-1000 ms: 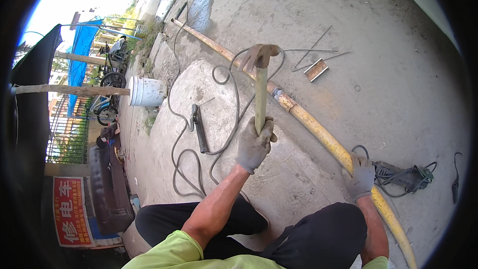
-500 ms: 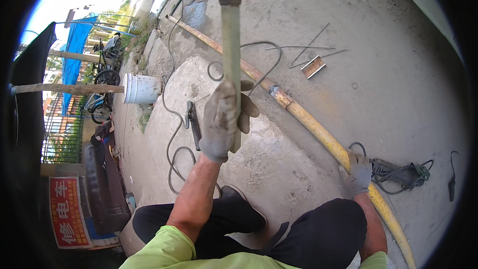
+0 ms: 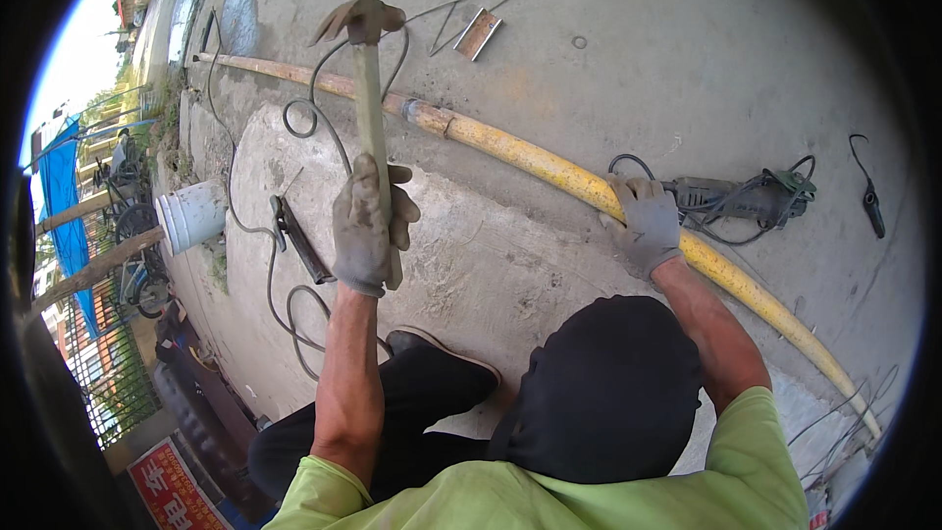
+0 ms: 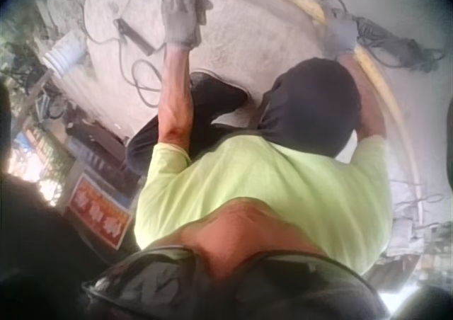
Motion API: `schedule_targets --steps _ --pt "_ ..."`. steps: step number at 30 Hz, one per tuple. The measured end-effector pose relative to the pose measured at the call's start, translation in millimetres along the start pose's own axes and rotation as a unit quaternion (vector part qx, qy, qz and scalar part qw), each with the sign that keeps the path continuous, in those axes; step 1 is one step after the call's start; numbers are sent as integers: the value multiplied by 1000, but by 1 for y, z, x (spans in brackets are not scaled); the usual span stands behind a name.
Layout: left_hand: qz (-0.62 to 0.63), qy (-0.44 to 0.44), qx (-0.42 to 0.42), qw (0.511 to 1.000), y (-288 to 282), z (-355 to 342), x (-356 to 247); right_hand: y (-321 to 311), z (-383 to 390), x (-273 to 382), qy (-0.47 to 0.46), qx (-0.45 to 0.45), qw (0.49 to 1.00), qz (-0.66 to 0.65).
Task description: The person welds a long metal pipe on the ground using a welding torch, then hammers the weld area to remove slag. The person repeats welding and hammering on the same section of the pipe.
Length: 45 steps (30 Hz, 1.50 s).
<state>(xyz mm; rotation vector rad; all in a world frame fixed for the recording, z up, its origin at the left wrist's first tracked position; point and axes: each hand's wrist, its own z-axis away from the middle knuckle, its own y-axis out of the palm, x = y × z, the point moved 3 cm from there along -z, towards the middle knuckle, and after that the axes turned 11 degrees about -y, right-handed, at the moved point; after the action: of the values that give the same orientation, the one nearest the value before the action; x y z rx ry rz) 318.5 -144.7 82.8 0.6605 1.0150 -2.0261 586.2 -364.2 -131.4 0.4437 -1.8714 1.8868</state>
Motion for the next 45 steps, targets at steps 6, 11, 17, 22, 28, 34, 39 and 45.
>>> schedule_targets --steps 6,11,17,22,28,34,39,45 --pt "160 219 -108 956 -30 27 -61 -3 -1 -12 -16 23 1000 -8" --pt "196 -1 -93 976 36 -9 160 4 -14 -8 -36 37 998 -22" --pt "198 -140 4 970 49 -11 167 5 2 -12 -27 38 999 -6" --pt "254 -134 -26 957 25 -4 160 2 -5 -8 -43 41 998 28" --pt "302 -178 -7 936 30 7 188 5 -23 -10 -54 111 992 24" --pt "264 -153 -8 952 23 17 183 0 -34 -19 -69 185 980 -11" --pt "278 -164 12 946 18 10 186 -3 -36 -22 -81 205 975 -20" --pt "277 -201 30 939 31 7 195 -23 -17 -19 -69 136 987 -56"
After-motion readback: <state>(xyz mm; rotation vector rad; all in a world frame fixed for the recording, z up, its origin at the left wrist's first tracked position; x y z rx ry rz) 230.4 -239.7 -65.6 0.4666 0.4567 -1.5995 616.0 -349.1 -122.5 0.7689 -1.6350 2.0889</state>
